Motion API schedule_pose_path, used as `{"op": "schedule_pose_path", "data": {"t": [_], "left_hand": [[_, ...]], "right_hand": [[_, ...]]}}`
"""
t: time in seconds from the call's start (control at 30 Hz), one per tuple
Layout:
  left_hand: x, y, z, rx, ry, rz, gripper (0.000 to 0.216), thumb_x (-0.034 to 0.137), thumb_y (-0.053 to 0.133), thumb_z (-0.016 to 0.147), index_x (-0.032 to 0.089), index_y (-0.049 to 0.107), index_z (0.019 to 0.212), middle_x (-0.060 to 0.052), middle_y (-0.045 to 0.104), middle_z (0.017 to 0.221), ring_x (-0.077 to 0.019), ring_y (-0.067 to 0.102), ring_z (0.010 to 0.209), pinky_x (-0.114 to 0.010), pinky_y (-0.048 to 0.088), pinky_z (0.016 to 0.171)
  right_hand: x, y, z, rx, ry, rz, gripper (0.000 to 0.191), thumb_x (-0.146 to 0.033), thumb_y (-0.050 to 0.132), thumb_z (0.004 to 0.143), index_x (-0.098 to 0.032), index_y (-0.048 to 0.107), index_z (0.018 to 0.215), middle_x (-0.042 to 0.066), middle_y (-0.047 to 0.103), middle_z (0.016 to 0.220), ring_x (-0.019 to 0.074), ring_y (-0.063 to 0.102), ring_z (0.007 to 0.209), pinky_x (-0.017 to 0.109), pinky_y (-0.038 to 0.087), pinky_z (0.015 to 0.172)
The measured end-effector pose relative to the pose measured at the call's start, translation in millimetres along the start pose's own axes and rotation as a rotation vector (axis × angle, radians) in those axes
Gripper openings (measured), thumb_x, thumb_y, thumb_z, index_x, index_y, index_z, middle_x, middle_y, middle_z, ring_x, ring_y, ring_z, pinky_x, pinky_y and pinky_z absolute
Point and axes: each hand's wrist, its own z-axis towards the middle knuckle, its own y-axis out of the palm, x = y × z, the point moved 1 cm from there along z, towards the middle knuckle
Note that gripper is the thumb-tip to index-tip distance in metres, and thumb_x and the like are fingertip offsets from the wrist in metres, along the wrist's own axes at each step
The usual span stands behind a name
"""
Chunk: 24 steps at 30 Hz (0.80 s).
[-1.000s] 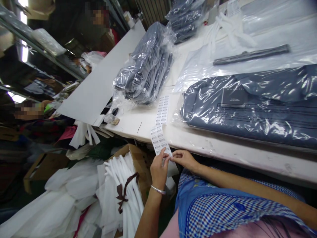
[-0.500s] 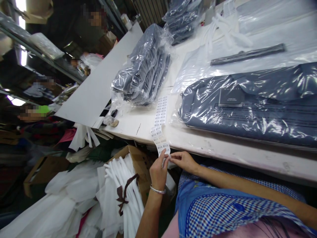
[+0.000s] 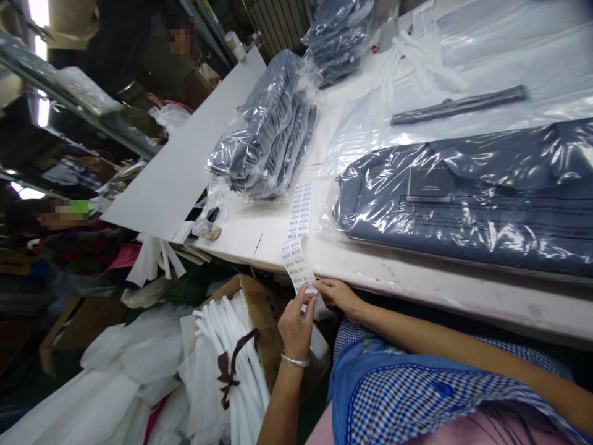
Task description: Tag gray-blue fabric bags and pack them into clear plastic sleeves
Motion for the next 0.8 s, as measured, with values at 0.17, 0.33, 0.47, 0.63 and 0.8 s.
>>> {"op": "schedule_pose_path", "data": {"t": [0.17, 0.33, 0.47, 0.63, 0.8], "left_hand": [[-6, 2, -5, 0.052, -0.028, -0.027, 0.045, 0.038, 0.062, 0.087, 0.026, 0.059, 0.13, -0.003, 0.074, 0.092, -0.0117, 0.059, 0.061, -0.026, 0.051, 0.066], [-7, -1, -4, 0.105, -0.238, -0.339, 0.052, 0.04, 0.068, 0.082, 0.023, 0.057, 0.131, -0.004, 0.074, 0.096, -0.0136, 0.066, 0.077, -0.027, 0.053, 0.075], [-11, -4, 0, 0.244, -0.542, -0.834, 0.063, 0.038, 0.075, 0.076, 0.022, 0.055, 0.133, -0.004, 0.072, 0.101, -0.0121, 0.066, 0.087, -0.022, 0.052, 0.077], [-12, -17, 13, 0.415, -0.691, -1.032, 0.058, 0.035, 0.077, 0.074, 0.024, 0.058, 0.128, -0.004, 0.069, 0.104, -0.004, 0.061, 0.075, -0.011, 0.045, 0.059], [21, -28, 29, 0.385, -0.483, -0.898, 0.057, 0.035, 0.074, 0.078, 0.023, 0.056, 0.13, -0.003, 0.07, 0.102, -0.0084, 0.065, 0.087, -0.016, 0.05, 0.075]], "right_hand": [[5, 8, 7, 0.069, -0.016, 0.03, 0.041, -0.055, 0.077, 0.065, -0.016, 0.063, 0.063, -0.003, 0.054, 0.055, 0.0098, 0.045, 0.052, 0.025, 0.038, 0.055], [6, 10, 6, 0.113, 0.043, 0.096, 0.032, -0.048, 0.073, 0.071, -0.017, 0.068, 0.079, 0.003, 0.069, 0.074, 0.0163, 0.062, 0.068, 0.029, 0.048, 0.068], [7, 11, 7, 0.109, 0.058, 0.122, 0.032, -0.048, 0.072, 0.073, -0.017, 0.07, 0.081, 0.006, 0.073, 0.081, 0.0199, 0.067, 0.075, 0.035, 0.052, 0.078], [6, 6, 6, -0.019, 0.017, 0.105, 0.05, -0.058, 0.072, 0.072, -0.013, 0.073, 0.094, 0.01, 0.074, 0.089, 0.0234, 0.069, 0.084, 0.043, 0.05, 0.092], [-6, -11, -19, -0.06, -0.253, -0.241, 0.067, -0.051, 0.077, 0.07, -0.018, 0.064, 0.125, 0.012, 0.069, 0.116, 0.0291, 0.063, 0.111, 0.049, 0.044, 0.103]]}}
